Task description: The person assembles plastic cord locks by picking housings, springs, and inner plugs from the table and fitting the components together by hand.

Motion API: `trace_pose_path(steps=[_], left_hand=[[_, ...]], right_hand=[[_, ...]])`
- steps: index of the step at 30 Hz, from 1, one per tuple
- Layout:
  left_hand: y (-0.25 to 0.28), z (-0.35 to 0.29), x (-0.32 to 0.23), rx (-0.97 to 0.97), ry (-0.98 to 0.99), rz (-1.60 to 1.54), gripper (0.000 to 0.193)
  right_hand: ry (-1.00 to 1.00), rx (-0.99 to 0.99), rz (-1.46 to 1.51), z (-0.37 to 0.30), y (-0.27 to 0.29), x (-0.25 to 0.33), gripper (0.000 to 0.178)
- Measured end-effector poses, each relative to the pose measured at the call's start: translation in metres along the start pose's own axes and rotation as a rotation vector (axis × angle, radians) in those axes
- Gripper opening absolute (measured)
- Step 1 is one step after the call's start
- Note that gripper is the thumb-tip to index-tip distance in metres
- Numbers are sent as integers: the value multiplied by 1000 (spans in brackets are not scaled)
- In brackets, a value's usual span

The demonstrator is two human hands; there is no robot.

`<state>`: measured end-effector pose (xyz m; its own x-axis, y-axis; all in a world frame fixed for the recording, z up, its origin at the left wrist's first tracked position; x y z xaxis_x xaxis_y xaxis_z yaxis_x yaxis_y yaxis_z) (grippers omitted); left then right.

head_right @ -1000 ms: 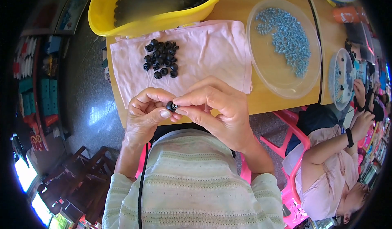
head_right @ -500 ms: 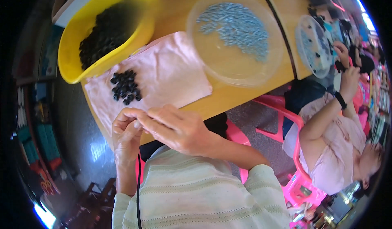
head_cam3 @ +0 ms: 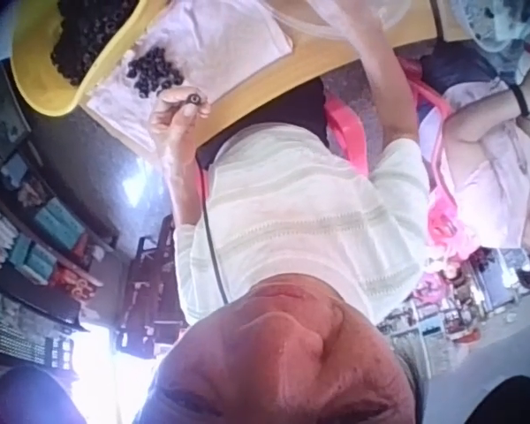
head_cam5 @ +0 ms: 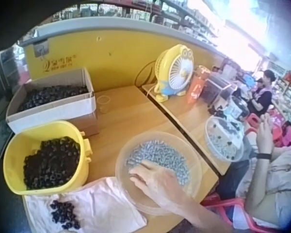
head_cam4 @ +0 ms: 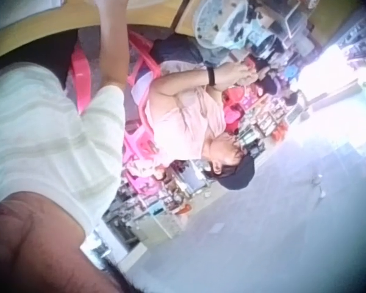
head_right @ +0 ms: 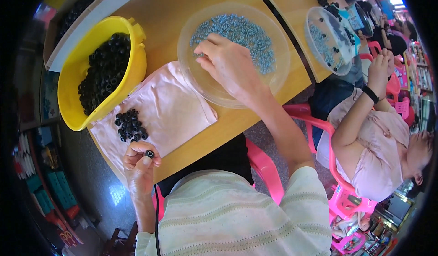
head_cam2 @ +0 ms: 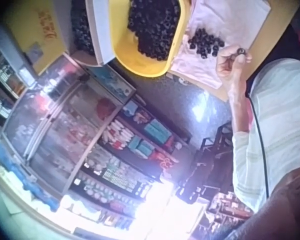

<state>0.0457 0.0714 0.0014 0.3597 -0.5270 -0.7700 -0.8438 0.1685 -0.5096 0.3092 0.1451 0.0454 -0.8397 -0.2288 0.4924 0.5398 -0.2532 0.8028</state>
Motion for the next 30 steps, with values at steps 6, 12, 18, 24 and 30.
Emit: trace_pose_path(steps=[6, 12, 18, 24, 30], left_hand=[[-1, 0, 0, 0, 8, 9, 19], [4, -3, 2, 5, 17, 2, 17], [14, -13, 13, 56, 87, -29, 15], [24, -19, 13, 26, 90, -31, 16], [32, -26, 11, -57, 57, -9, 16]], right_hand=[[110, 59, -120, 9, -14, 6, 6], [77, 93, -187, -1, -17, 7, 5], [-26, 219, -36, -21, -7, 6, 7], [-167, 292, 14, -33, 2, 3, 15], [-163, 308, -16, -30, 1, 9, 21]])
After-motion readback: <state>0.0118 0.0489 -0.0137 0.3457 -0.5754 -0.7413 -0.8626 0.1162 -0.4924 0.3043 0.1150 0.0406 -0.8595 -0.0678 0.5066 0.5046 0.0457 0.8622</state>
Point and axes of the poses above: each hand's wrist, its own z-axis towards the middle knuckle, its own y-axis out of the back of the hand, x = y × z, the point moved 6 cm from there along z, towards the middle knuckle, and after that the axes turned 5 degrees about y, right-handed, at the moved point
